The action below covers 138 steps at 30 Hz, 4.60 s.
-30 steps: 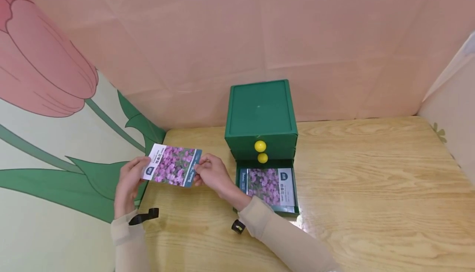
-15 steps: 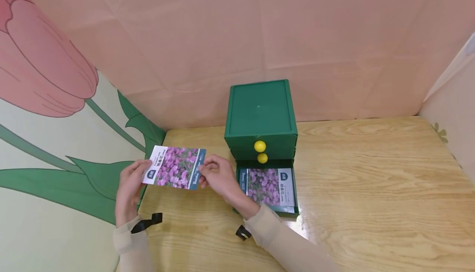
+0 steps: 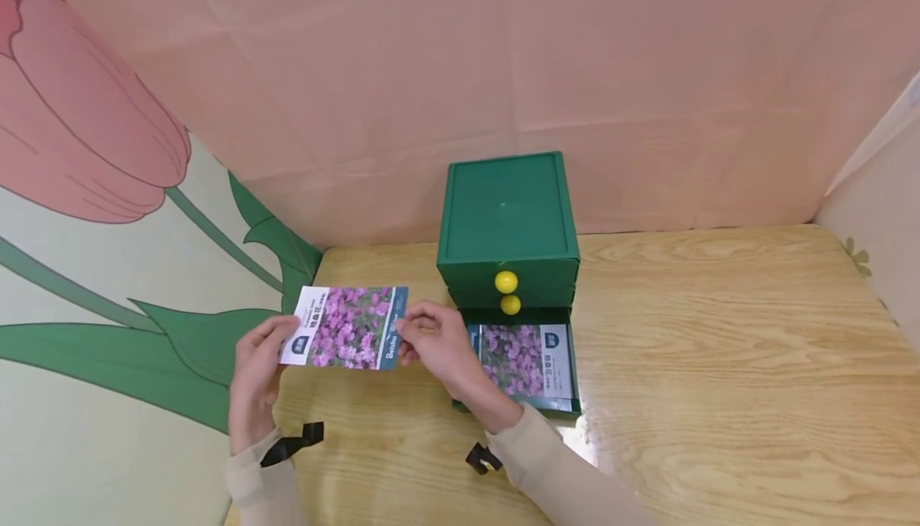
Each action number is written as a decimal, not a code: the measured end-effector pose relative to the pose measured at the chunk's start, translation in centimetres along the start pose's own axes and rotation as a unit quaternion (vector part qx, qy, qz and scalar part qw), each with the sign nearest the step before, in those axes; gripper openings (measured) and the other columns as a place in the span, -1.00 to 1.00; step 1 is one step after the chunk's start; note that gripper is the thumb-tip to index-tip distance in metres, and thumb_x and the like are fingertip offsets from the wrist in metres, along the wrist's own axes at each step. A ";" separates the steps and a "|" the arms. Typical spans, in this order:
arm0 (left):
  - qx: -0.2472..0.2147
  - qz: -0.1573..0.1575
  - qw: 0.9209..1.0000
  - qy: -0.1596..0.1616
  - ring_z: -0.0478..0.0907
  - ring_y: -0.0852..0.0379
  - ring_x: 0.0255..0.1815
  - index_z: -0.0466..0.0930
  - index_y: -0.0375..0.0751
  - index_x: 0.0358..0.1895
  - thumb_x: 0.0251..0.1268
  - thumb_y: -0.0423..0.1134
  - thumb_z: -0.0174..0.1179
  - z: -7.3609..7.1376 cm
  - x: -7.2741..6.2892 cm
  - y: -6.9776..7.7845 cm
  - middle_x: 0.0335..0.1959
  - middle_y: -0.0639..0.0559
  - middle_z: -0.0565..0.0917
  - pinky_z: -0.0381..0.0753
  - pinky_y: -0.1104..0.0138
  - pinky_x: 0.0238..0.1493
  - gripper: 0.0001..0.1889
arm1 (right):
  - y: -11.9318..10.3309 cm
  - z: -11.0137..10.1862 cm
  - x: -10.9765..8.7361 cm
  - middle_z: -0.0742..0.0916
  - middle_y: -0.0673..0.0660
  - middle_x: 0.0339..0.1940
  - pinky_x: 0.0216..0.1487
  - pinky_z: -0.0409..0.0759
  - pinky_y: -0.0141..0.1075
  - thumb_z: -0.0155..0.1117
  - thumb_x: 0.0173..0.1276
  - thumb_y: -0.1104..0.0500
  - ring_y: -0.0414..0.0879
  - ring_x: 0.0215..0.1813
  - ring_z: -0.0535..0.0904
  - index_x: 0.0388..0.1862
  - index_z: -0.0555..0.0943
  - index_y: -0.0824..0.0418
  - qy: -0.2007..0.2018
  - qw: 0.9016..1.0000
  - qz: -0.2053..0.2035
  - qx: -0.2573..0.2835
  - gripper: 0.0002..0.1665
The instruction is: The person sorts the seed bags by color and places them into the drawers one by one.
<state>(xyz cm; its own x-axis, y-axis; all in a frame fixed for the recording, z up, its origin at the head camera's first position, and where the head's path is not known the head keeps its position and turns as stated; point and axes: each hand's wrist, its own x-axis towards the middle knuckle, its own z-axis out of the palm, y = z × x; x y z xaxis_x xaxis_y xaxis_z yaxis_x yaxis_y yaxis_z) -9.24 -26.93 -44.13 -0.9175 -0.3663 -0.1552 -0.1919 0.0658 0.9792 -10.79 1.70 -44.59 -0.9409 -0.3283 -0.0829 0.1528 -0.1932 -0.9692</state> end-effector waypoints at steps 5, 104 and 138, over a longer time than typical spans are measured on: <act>-0.010 0.016 1.000 -0.004 0.69 0.20 -0.36 0.79 -0.12 -0.17 0.61 -0.24 0.22 0.6 -0.5 0.2 -0.31 0.14 0.75 0.71 0.40 -0.31 -0.83 | -0.4 -0.6 -0.7 0.75 0.08 -0.42 -0.33 0.73 -0.26 0.27 0.61 0.27 -0.06 -0.41 0.65 -0.06 0.64 0.36 0.004 1.000 -0.002 -0.005 -0.87; 0.128 0.119 0.965 -0.193 0.67 0.15 -0.21 0.79 -0.31 -0.13 0.52 -0.27 0.30 13.5 -4.9 -3.3 -0.19 -0.13 0.81 0.66 0.38 -0.10 -0.84 | 1.8 -15.4 -8.1 0.69 0.02 -0.42 -0.50 0.61 -0.28 0.30 0.62 0.22 -0.13 -0.51 0.54 0.05 0.69 0.46 0.201 0.967 0.005 -0.155 -0.72; 0.128 0.082 0.964 -0.220 0.63 0.21 -0.23 0.78 -0.30 -0.11 0.53 -0.22 0.30 16.0 -4.9 -6.3 -0.21 -0.08 0.76 0.64 0.40 -0.12 -0.81 | 4.4 -17.5 -8.8 0.69 0.01 -0.41 -0.45 0.63 -0.31 0.32 0.61 0.13 -0.19 -0.43 0.57 0.06 0.70 0.42 0.243 0.951 0.051 -0.186 -0.67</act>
<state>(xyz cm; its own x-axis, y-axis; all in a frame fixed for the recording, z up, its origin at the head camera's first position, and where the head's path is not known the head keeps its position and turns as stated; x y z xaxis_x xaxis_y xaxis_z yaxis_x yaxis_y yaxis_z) -9.12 -10.73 -51.60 -0.9909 0.0940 -0.0964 -0.0595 0.3368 0.9397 -7.12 19.91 -52.20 -0.9693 0.1549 -0.1911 0.2187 0.1867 -0.9578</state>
